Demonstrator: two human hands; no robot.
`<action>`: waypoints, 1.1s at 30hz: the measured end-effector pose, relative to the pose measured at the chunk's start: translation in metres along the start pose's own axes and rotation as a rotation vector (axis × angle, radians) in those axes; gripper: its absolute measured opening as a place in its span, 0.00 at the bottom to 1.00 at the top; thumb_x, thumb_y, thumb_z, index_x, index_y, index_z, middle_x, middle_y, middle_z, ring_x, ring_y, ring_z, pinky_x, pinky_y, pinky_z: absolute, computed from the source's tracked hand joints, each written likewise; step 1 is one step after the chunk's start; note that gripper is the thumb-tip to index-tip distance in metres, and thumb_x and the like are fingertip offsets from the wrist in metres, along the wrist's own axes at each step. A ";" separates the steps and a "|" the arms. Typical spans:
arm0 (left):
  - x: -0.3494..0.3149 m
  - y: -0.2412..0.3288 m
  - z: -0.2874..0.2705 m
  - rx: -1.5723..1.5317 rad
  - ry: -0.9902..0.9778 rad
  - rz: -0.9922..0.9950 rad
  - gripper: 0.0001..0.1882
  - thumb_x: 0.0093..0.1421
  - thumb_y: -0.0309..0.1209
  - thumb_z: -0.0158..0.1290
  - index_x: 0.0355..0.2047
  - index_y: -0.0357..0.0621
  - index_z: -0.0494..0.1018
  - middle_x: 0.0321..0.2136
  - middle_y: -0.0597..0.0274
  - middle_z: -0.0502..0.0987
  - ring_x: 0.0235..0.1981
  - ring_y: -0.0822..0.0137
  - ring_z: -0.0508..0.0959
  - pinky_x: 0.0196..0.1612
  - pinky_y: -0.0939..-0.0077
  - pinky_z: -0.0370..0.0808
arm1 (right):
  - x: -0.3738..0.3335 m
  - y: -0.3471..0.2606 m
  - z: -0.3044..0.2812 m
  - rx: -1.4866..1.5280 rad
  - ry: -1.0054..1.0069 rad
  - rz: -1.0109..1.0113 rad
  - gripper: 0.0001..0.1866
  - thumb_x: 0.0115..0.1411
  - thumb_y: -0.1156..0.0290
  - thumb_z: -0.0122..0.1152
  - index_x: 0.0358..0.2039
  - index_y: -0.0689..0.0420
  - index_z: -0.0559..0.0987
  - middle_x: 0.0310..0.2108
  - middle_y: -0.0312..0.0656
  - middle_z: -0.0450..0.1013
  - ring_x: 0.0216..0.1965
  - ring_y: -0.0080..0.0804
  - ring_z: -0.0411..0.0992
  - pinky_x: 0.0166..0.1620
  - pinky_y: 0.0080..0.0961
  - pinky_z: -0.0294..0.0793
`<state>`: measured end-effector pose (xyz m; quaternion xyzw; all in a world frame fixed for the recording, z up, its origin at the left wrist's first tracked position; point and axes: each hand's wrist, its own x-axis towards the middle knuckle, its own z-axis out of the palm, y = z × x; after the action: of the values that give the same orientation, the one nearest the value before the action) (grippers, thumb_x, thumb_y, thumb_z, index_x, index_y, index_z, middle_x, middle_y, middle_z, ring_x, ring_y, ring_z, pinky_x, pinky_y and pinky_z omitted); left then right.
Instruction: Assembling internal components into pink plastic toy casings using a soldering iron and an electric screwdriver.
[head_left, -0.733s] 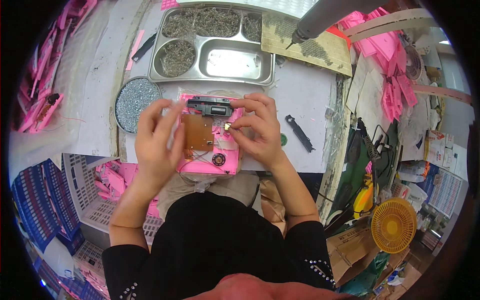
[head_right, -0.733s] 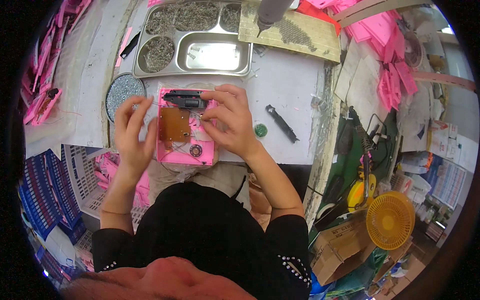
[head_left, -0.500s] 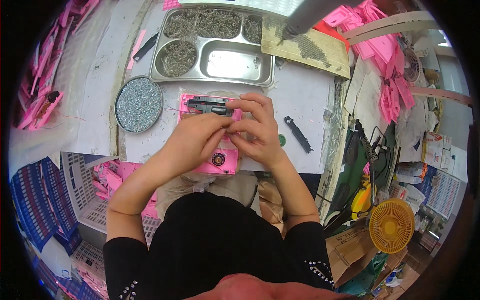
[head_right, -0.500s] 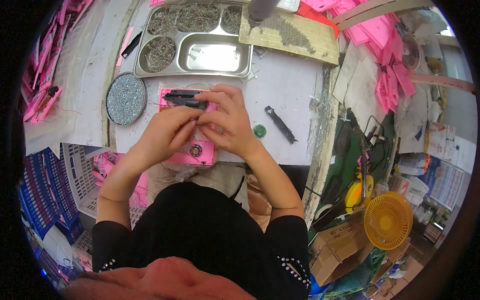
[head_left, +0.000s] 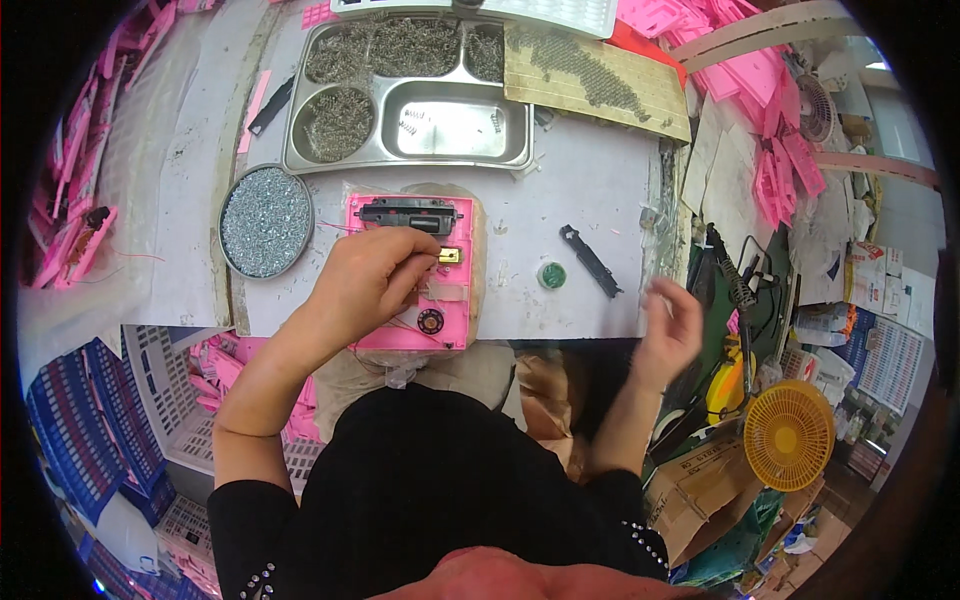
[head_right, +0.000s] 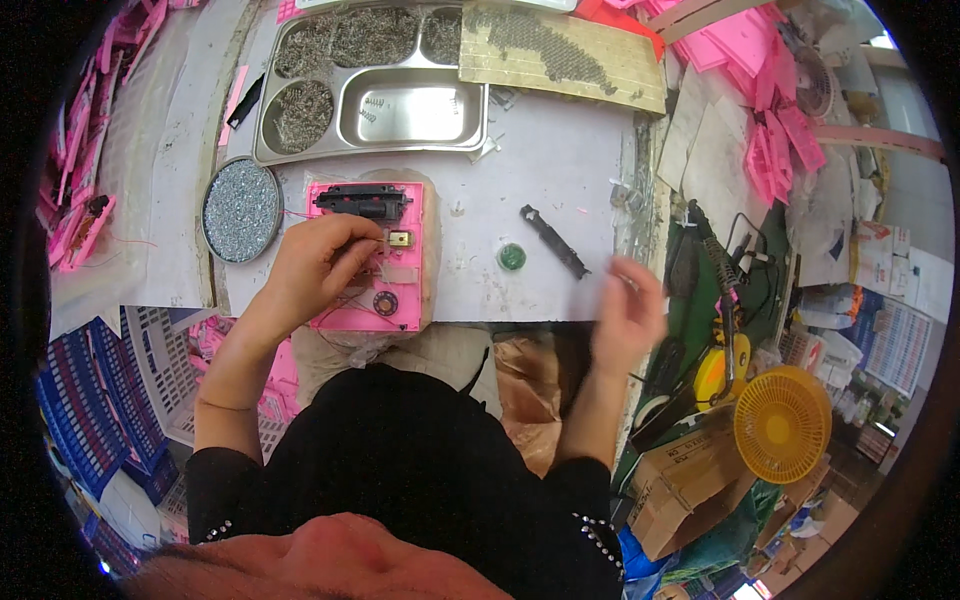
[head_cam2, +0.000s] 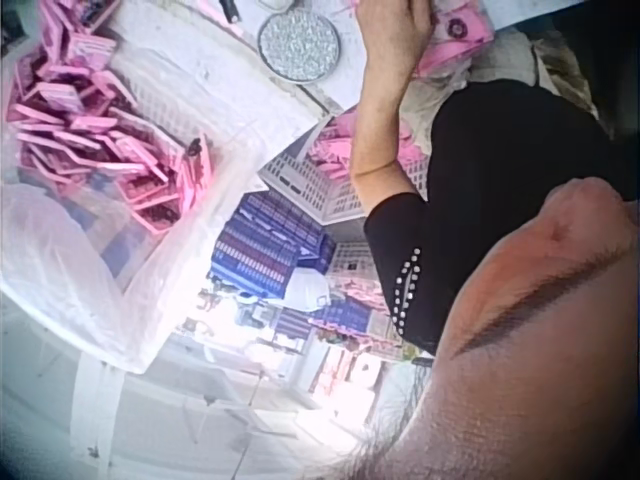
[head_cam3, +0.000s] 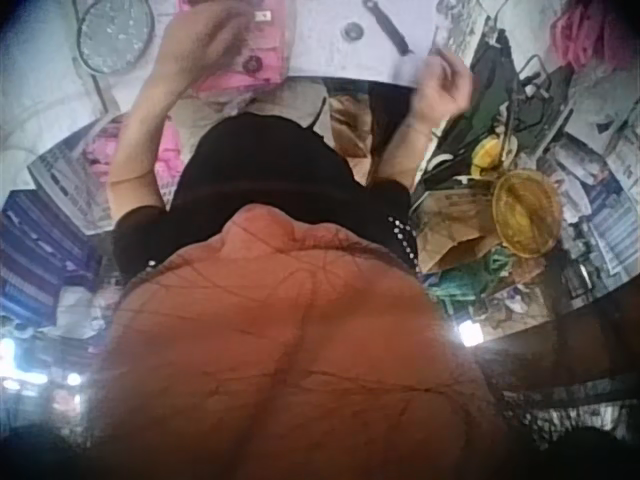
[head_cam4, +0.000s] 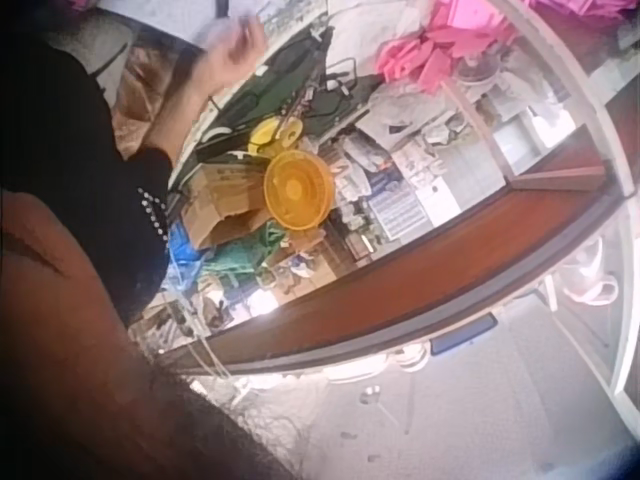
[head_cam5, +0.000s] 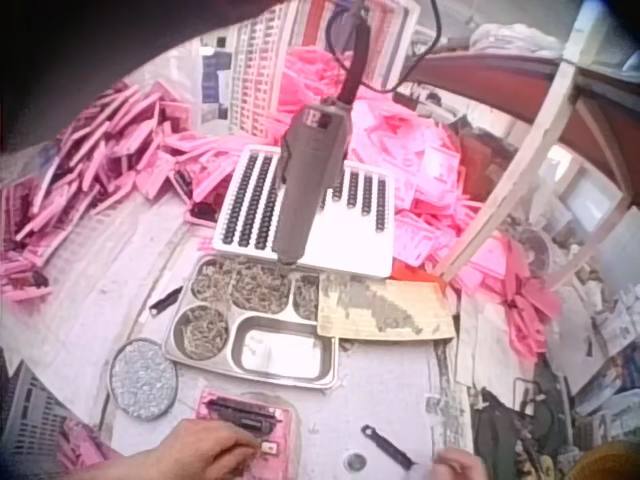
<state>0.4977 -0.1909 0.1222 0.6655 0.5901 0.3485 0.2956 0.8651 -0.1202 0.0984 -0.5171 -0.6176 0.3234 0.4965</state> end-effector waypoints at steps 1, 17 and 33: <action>0.000 0.000 0.001 -0.011 0.015 -0.003 0.06 0.62 0.24 0.60 0.39 0.37 0.79 0.30 0.55 0.82 0.29 0.60 0.83 0.34 0.70 0.78 | -0.007 0.006 -0.027 0.039 0.141 0.158 0.15 0.63 0.81 0.63 0.50 0.61 0.77 0.45 0.45 0.78 0.42 0.31 0.77 0.44 0.25 0.78; -0.002 0.008 0.007 -0.241 0.034 -0.195 0.04 0.61 0.22 0.59 0.37 0.37 0.77 0.27 0.58 0.80 0.24 0.68 0.81 0.27 0.74 0.76 | 0.026 0.032 -0.137 0.153 0.826 0.121 0.06 0.68 0.72 0.62 0.39 0.56 0.73 0.23 0.31 0.65 0.23 0.17 0.62 0.23 0.18 0.57; 0.000 0.008 0.041 0.298 0.175 0.064 0.11 0.48 0.22 0.66 0.32 0.44 0.77 0.40 0.59 0.73 0.41 0.57 0.74 0.47 0.62 0.64 | -0.057 -0.024 0.062 0.198 -0.489 -0.075 0.16 0.53 0.83 0.73 0.43 0.66 0.79 0.30 0.42 0.76 0.28 0.26 0.72 0.32 0.22 0.69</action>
<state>0.5360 -0.1909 0.1048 0.6875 0.6371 0.3234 0.1299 0.7969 -0.1739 0.0860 -0.3491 -0.7033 0.4789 0.3925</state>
